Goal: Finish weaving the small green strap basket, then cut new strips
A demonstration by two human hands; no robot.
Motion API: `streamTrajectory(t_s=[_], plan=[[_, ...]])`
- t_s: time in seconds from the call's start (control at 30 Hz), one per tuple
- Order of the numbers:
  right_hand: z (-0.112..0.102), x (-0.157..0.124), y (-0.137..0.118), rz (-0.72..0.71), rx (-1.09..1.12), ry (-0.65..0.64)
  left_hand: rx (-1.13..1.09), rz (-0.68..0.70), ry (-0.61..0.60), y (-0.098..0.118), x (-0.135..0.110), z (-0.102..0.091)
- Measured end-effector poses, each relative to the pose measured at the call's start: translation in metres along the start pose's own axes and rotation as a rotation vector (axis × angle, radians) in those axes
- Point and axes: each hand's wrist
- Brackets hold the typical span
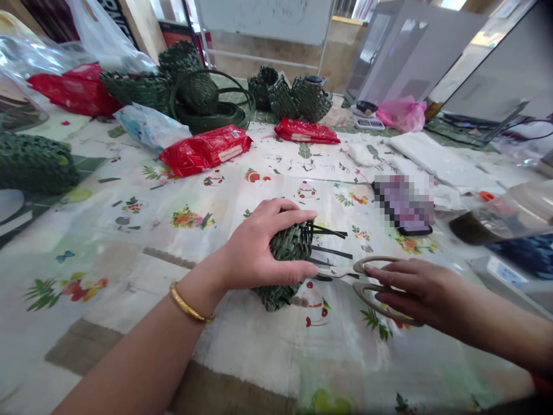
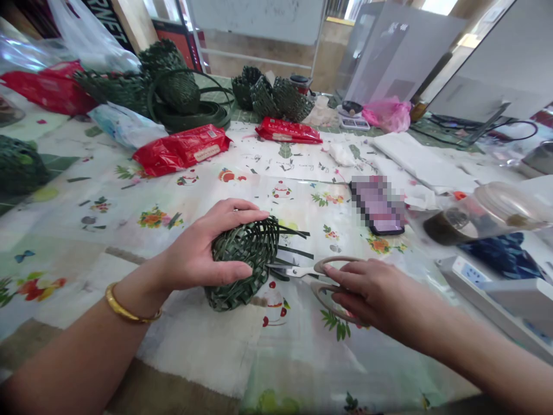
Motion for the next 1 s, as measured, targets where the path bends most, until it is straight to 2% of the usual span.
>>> streamTrajectory(t_s=[0.1,0.17,0.37,0.47,0.6,0.67,0.73,0.8,0.93,1.0], plan=[[0.025,-0.018,0.002,0.05,0.0,-0.04,-0.003,0.013,0.001,0.001,0.0,0.0],[0.033,-0.023,-0.001,0.064,-0.012,-0.023,-0.002,0.021,0.002,0.001,0.0,0.001],[0.022,-0.013,-0.017,0.099,-0.223,0.019,0.024,0.008,0.008,0.002,0.001,0.002],[0.018,-0.005,-0.005,0.168,0.046,-0.089,0.026,0.007,0.009,0.003,0.001,0.002],[0.016,0.004,0.014,0.432,0.512,-0.282,0.029,0.004,-0.007,0.003,0.002,0.002],[0.014,0.007,0.015,0.513,0.612,-0.308,0.027,0.009,-0.007,0.003,0.003,0.002],[0.015,0.007,0.012,0.522,0.63,-0.327,0.027,0.014,-0.005,0.004,0.003,0.002],[0.02,0.005,0.008,0.469,0.514,-0.28,0.036,0.004,0.003,0.005,0.003,0.002],[0.039,-0.002,0.002,0.186,-0.003,0.026,0.059,-0.033,0.043,0.006,0.0,0.003],[0.048,-0.003,0.002,0.072,-0.196,0.107,0.059,-0.037,0.055,0.006,-0.001,0.003]])
Point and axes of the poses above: each hand's wrist, its own x-axis towards the middle knuckle, its own z-axis out of the palm, y = z × x
